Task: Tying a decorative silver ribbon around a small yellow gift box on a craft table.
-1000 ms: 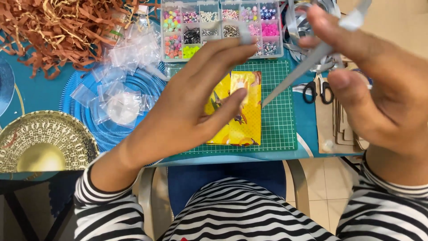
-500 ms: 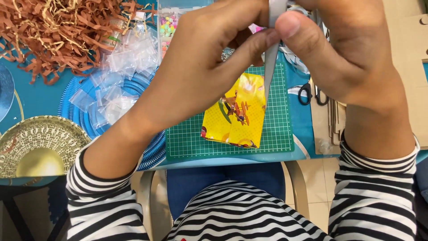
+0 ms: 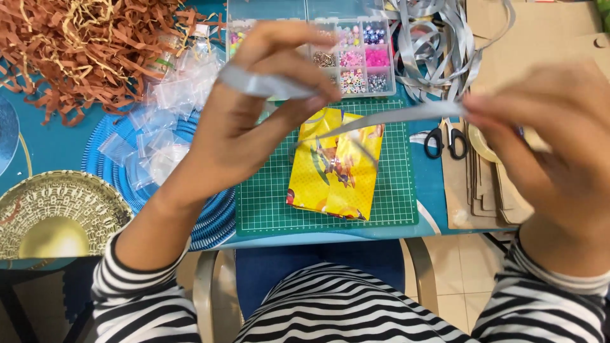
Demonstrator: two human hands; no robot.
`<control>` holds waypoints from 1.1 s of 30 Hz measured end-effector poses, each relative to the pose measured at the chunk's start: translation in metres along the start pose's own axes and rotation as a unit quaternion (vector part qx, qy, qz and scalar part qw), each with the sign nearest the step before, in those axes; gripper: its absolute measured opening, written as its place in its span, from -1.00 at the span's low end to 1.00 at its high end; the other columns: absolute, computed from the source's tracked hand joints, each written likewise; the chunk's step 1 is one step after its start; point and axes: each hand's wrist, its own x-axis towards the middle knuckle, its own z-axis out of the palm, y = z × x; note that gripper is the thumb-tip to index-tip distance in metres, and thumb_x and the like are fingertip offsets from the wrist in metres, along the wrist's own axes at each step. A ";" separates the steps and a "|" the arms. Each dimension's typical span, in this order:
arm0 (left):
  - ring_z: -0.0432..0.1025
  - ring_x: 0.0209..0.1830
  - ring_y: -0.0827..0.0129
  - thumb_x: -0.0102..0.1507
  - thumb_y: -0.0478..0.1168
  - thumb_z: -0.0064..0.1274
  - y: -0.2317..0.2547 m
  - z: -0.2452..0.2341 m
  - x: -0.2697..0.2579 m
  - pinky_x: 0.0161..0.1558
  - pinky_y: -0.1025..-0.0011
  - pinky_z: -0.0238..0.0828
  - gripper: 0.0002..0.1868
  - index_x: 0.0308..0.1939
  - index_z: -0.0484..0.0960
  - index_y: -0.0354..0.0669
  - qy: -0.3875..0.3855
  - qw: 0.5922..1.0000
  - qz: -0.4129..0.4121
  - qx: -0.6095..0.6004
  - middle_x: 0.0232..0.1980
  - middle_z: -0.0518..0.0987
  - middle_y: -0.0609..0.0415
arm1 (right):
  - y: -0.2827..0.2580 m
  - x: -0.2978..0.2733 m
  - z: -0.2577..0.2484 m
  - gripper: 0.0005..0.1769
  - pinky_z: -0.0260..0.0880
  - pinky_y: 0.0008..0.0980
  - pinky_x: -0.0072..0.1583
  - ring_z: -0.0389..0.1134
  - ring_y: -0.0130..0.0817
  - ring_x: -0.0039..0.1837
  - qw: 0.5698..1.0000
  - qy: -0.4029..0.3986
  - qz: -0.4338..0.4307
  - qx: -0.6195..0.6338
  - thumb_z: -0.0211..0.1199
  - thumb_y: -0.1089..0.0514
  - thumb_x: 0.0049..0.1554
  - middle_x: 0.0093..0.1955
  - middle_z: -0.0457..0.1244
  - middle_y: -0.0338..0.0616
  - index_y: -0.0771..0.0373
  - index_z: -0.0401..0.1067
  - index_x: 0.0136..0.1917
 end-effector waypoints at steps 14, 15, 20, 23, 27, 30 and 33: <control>0.54 -0.53 0.32 0.51 0.03 -0.13 -0.051 -0.057 -0.114 -0.30 0.38 0.53 -0.71 0.05 0.59 -0.03 -0.082 0.813 -0.575 -0.036 -0.44 0.72 0.04 | 0.003 -0.111 0.046 -0.44 0.49 -0.10 0.30 0.46 -0.25 0.31 0.937 -0.276 0.169 0.131 0.51 -0.09 0.05 0.26 0.44 -0.25 -0.05 0.59 0.32; 0.59 -0.52 0.42 0.46 0.06 -0.08 -0.036 -0.059 -0.103 -0.27 0.45 0.53 -0.59 0.19 0.79 0.08 -0.196 0.753 -0.614 0.131 -0.42 0.85 0.14 | -0.001 -0.107 0.049 -0.41 0.44 -0.08 0.34 0.43 -0.23 0.38 0.938 -0.274 0.166 0.135 0.52 -0.14 0.04 0.31 0.42 -0.25 -0.05 0.58 0.32; 0.55 -0.06 0.25 0.50 -0.16 -0.04 -0.034 -0.020 -0.093 -0.01 0.32 0.51 -0.74 0.18 0.65 -0.12 -0.120 0.940 -0.228 0.223 -0.08 0.64 0.05 | -0.015 -0.062 0.106 -0.57 0.50 -0.20 0.31 0.45 -0.18 0.26 0.977 -0.090 0.115 0.158 0.37 0.03 0.24 0.22 0.41 -0.06 0.22 0.51 0.33; 0.37 0.17 0.00 0.49 -0.20 0.08 -0.050 0.003 -0.082 0.16 0.09 0.31 -0.75 0.23 0.56 -0.15 -0.125 0.934 -0.098 0.321 0.20 0.49 -0.07 | -0.014 -0.049 0.133 -0.55 0.44 -0.21 0.13 0.35 -0.14 0.23 0.980 -0.071 0.144 0.120 0.29 0.03 0.34 0.22 0.28 0.02 0.26 0.47 0.41; 0.41 0.29 0.06 0.41 -0.09 0.22 -0.077 0.006 -0.077 0.29 0.00 0.33 -0.87 -0.03 0.66 0.02 -0.155 0.908 -0.095 0.378 0.12 0.54 0.10 | -0.020 -0.044 0.147 -0.82 0.53 -0.08 0.16 0.47 -0.15 0.02 0.959 -0.037 0.244 0.139 0.47 0.18 0.23 0.03 0.31 -0.20 0.12 0.64 0.12; 0.43 0.26 0.02 0.45 -0.11 0.15 -0.088 0.001 -0.076 0.28 0.01 0.33 -0.85 -0.03 0.59 -0.05 -0.188 0.913 -0.093 0.351 0.03 0.55 0.07 | -0.025 -0.051 0.151 -0.83 0.52 -0.15 0.13 0.48 -0.19 -0.01 0.950 -0.009 0.262 0.172 0.51 0.24 0.18 -0.02 0.34 -0.27 0.11 0.63 0.06; 0.52 0.17 0.04 0.52 -0.16 0.00 -0.076 -0.002 -0.062 0.28 0.01 0.28 -0.86 0.08 0.58 -0.08 -0.219 0.905 -0.121 0.344 -0.07 0.64 0.02 | -0.036 -0.052 0.146 -0.77 0.50 -0.17 0.06 0.47 -0.21 -0.11 0.935 0.011 0.292 0.202 0.58 0.26 0.11 -0.19 0.36 -0.27 0.14 0.59 0.02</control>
